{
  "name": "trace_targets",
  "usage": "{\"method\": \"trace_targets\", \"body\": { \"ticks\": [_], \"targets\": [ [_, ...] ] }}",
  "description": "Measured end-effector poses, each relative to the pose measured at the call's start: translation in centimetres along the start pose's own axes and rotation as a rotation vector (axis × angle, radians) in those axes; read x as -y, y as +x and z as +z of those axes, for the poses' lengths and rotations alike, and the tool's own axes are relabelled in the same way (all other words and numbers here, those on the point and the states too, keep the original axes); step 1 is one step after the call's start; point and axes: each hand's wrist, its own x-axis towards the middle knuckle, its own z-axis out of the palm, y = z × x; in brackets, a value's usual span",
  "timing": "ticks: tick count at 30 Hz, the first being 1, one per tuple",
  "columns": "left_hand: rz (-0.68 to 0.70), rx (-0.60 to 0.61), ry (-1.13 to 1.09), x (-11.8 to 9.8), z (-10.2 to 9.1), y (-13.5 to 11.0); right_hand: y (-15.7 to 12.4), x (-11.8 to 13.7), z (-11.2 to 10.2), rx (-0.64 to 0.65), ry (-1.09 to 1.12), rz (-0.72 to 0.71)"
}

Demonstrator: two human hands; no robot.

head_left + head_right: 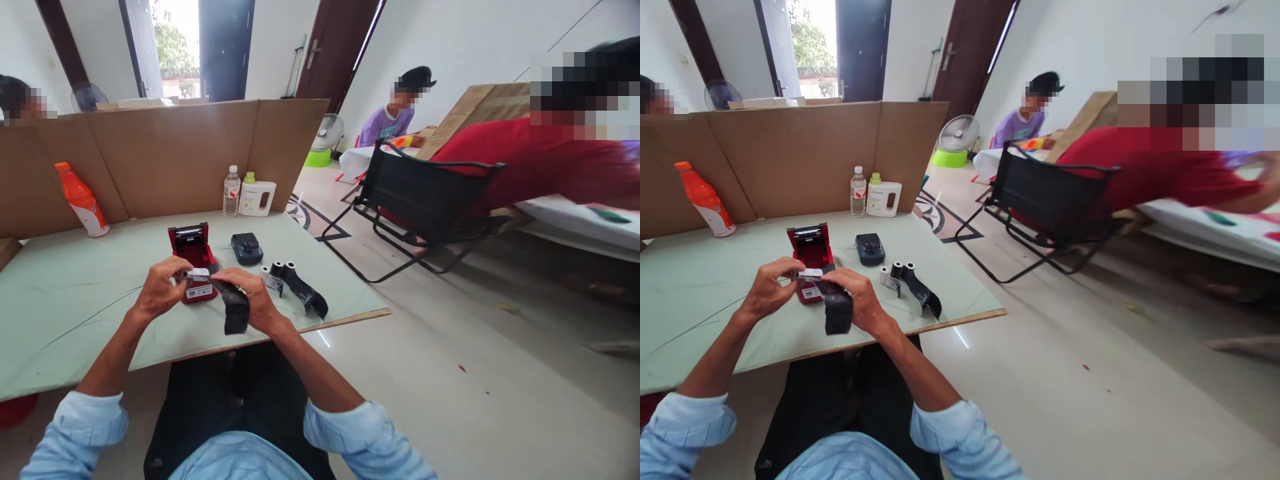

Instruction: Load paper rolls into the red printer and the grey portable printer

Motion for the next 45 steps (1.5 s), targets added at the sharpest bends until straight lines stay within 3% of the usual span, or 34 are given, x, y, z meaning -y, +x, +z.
{"method": "trace_targets", "body": {
  "ticks": [4, 8, 14, 22, 25, 30, 35, 38, 41, 45],
  "targets": [
    [-0.08, -0.036, 0.022, 3.6, -0.1, 2.4, 3.4, -1.6, 0.2, 0.012, 0.021, 0.04],
    [-0.145, 0.023, 0.054, 5.5, 0.9, 3.5, 4.8, -3.2, 0.2, 0.026, -0.015, 0.082],
    [-0.249, 0.074, 0.147, 6.7, 1.9, 3.6, 4.5, -4.4, 0.1, 0.055, -0.056, 0.127],
    [-0.293, 0.184, 0.082, 6.7, 2.2, 4.0, 4.4, -5.5, 0.7, 0.071, -0.116, 0.123],
    [-0.259, 0.098, 0.103, 6.8, 1.9, 3.7, 3.8, -5.8, 1.3, 0.102, -0.15, 0.092],
    [-0.32, -0.211, 0.187, 8.5, 1.0, 4.7, 2.5, -5.8, 2.3, 0.142, -0.323, 0.015],
    [-0.322, -0.257, 0.183, 8.8, 0.7, 6.3, 2.3, -6.0, 3.1, 0.182, -0.397, -0.035],
    [-0.235, -0.17, 0.208, 7.7, 0.7, 5.7, 2.2, -6.2, 3.0, 0.144, -0.367, -0.02],
    [-0.138, 0.098, 0.209, 6.5, 0.7, 4.7, 2.1, -6.2, 2.6, 0.066, -0.277, 0.004],
    [-0.137, 0.395, 0.221, 5.7, 0.8, 5.0, 2.7, -6.0, 1.9, -0.008, -0.174, 0.087]
  ]
}}
